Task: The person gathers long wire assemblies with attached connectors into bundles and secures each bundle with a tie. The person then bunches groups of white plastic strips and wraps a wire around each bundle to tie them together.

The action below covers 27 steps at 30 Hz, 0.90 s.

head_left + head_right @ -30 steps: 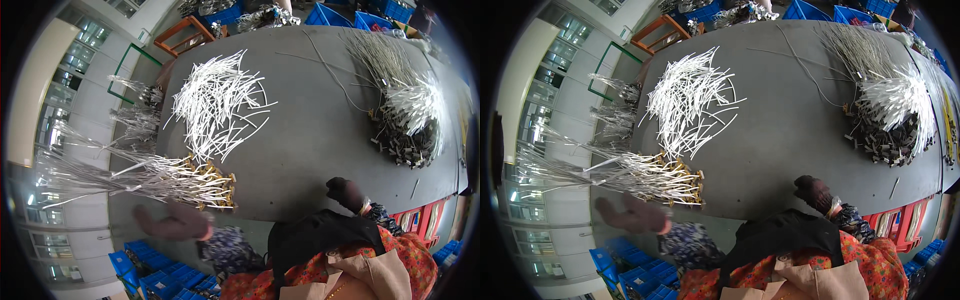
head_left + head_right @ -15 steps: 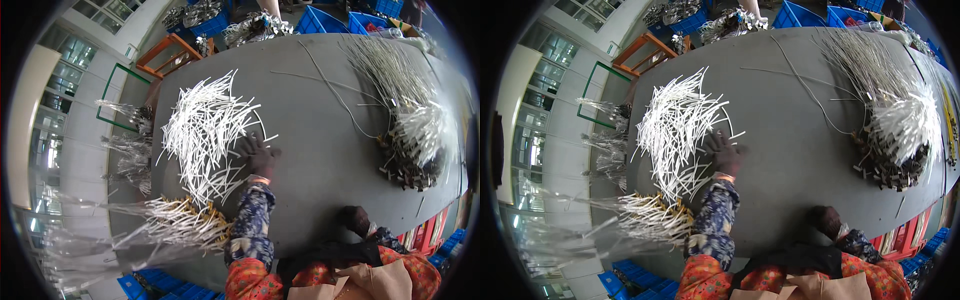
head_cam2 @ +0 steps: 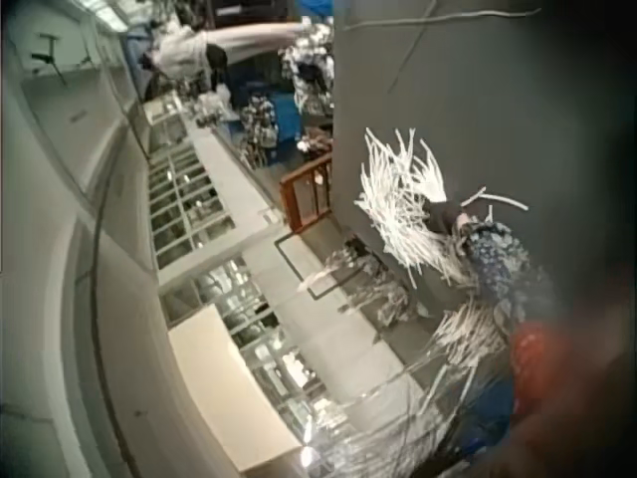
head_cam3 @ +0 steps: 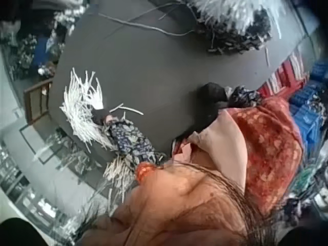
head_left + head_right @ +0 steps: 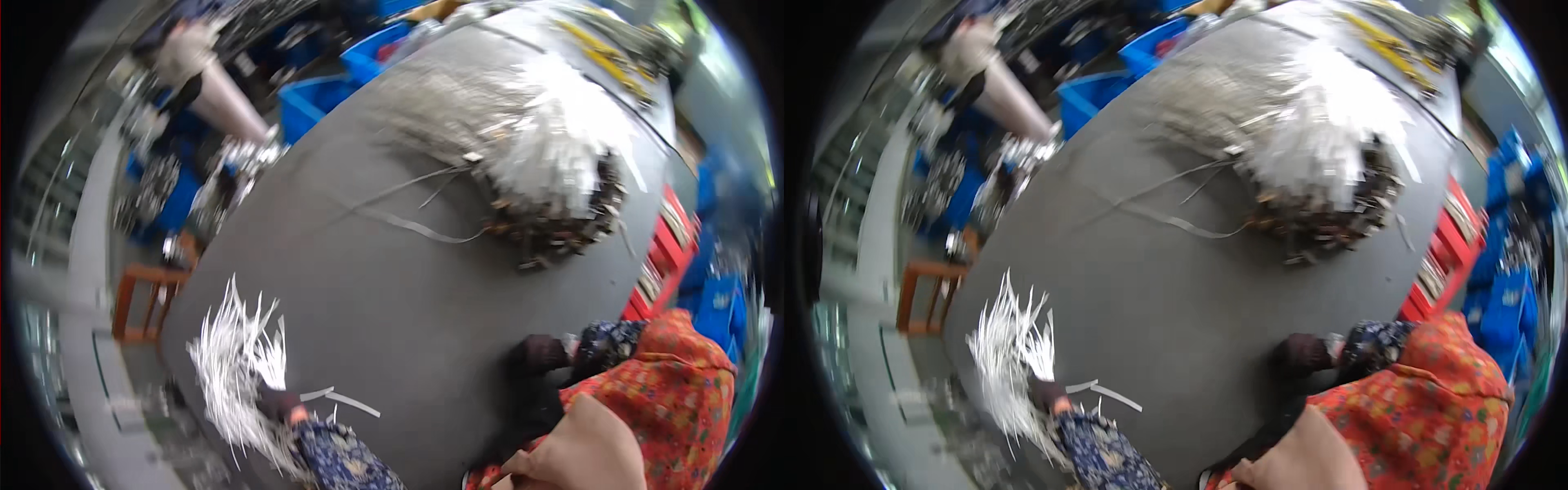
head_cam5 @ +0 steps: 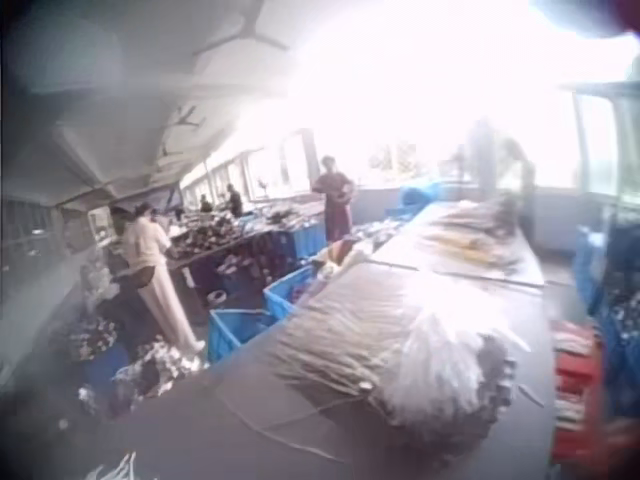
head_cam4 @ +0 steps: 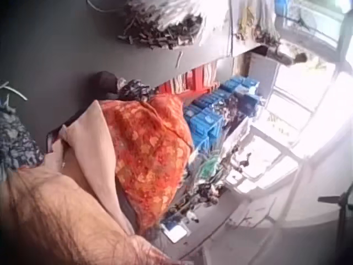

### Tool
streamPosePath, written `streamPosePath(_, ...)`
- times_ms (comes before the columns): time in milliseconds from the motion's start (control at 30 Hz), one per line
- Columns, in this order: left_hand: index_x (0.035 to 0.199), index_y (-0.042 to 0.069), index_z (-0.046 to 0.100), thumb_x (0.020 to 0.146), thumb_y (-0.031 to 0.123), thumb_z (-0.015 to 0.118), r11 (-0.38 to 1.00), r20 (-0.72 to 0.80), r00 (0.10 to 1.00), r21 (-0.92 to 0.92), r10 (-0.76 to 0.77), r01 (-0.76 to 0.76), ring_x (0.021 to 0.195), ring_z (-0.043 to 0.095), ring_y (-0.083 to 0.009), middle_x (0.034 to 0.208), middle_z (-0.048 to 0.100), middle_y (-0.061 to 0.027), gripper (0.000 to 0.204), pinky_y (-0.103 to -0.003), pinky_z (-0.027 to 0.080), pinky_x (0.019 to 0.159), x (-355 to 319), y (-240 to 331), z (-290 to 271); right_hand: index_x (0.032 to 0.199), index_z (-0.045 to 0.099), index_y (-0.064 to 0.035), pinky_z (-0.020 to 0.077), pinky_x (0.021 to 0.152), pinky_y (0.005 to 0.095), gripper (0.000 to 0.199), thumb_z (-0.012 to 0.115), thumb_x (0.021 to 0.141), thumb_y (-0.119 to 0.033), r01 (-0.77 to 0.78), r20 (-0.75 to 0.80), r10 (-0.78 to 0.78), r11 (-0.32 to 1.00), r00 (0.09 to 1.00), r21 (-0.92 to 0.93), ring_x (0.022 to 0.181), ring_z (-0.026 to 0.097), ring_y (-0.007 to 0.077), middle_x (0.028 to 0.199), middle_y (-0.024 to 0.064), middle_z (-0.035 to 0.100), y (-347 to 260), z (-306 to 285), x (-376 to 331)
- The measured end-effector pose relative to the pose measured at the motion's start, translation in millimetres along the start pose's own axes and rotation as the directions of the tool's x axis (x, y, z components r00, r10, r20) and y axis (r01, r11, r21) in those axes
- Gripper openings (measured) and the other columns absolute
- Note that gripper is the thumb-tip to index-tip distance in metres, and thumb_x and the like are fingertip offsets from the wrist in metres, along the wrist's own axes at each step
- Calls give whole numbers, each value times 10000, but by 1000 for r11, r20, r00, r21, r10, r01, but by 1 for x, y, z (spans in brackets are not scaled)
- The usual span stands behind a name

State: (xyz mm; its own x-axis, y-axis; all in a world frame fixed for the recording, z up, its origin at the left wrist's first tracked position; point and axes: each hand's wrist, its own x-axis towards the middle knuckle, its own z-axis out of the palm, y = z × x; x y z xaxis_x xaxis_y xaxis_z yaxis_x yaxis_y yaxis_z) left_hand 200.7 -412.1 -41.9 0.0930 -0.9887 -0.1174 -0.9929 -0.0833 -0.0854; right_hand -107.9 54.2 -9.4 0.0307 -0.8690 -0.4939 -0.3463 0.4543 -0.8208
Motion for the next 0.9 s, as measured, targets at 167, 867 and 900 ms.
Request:
streamPosePath(167,1255,-78,496,718,223,714,906,-128,992,-419,9,-62,863,634,-299,1019,639,-188,652,-390,503,770,-36,9,-9,943,689,-57,518,708,347,235,615,823,-246,119,-91,-121,992,988,-33,753,651,249,900,123,684,19,7,-3)
streamPosePath(867,954,54,579,841,27,641,-720,12,930,-630,368,293,830,619,-221,838,607,-85,132,-446,539,861,-157,17,-84,1153,583,-34,469,686,288,380,606,887,-304,167,-180,-51,673,982,720,763,557,113,870,30,606,-84,11,62)
streamPosePath(900,955,38,601,849,52,645,-743,57,924,-578,377,338,838,585,-230,863,600,-85,116,-411,508,868,-174,24,-86,1167,565,-17,464,720,293,417,574,908,-344,172,-178,-49,583,983,794,802,547,121,909,39,595,-97,20,84)
